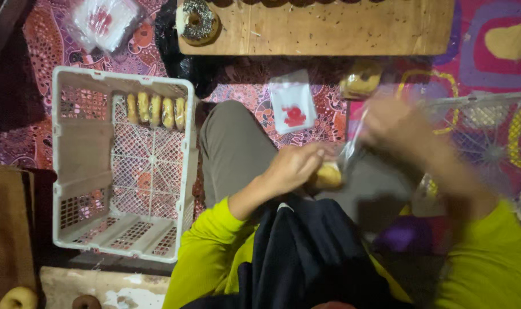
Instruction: The person sits on the floor and repeatedly picks donuts from a wooden board, places them into small plastic bags, and arranges the packaged donuts in a white plastic crate. The process continues with multiple donuts being handled one at a time.
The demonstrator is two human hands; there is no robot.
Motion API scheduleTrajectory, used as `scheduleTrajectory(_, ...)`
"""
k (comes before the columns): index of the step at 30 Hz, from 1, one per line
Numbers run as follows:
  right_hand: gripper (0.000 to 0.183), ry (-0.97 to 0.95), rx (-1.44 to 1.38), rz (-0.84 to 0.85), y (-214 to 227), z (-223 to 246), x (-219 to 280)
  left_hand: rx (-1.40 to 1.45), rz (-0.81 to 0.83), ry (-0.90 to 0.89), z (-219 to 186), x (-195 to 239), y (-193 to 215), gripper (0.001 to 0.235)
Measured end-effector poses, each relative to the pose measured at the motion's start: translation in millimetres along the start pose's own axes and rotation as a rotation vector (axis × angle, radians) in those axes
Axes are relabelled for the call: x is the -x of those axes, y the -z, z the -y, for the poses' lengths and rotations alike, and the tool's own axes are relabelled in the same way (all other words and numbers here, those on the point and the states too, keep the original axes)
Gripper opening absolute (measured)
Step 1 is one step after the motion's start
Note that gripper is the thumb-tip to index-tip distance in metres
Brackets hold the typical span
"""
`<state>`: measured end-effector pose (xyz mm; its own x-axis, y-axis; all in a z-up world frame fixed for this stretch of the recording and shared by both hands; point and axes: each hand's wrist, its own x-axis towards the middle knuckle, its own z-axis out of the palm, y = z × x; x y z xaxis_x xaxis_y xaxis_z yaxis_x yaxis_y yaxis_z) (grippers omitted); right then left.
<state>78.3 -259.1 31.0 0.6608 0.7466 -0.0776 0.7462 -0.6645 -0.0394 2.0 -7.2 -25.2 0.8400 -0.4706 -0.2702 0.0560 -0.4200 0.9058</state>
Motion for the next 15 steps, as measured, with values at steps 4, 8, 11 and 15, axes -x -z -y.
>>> scheduleTrajectory(4, 0.095, -0.165, 0.136, 0.079, -38.9, -6.0, 4.1, -0.101, 0.174, -0.607, -0.4, 2.4, 21.2, 0.033)
scheduleTrajectory(8, 0.067, -0.078, -0.877, 0.443, -102.6, 49.3, 23.0, 0.812, 0.166, -0.232, 11.8, -3.4, 13.8, 0.04)
scheduleTrajectory(11, 0.044, -0.303, -1.564, -0.033, -121.3, 103.4, 23.3, 1.216, 0.017, -0.113, 24.2, 3.2, -2.9, 0.046)
scheduleTrajectory(15, 0.021, -0.5, -2.004, -0.538, -123.1, 140.5, -10.8, 0.92, -0.502, -0.043, 53.5, 15.1, -22.9, 0.044)
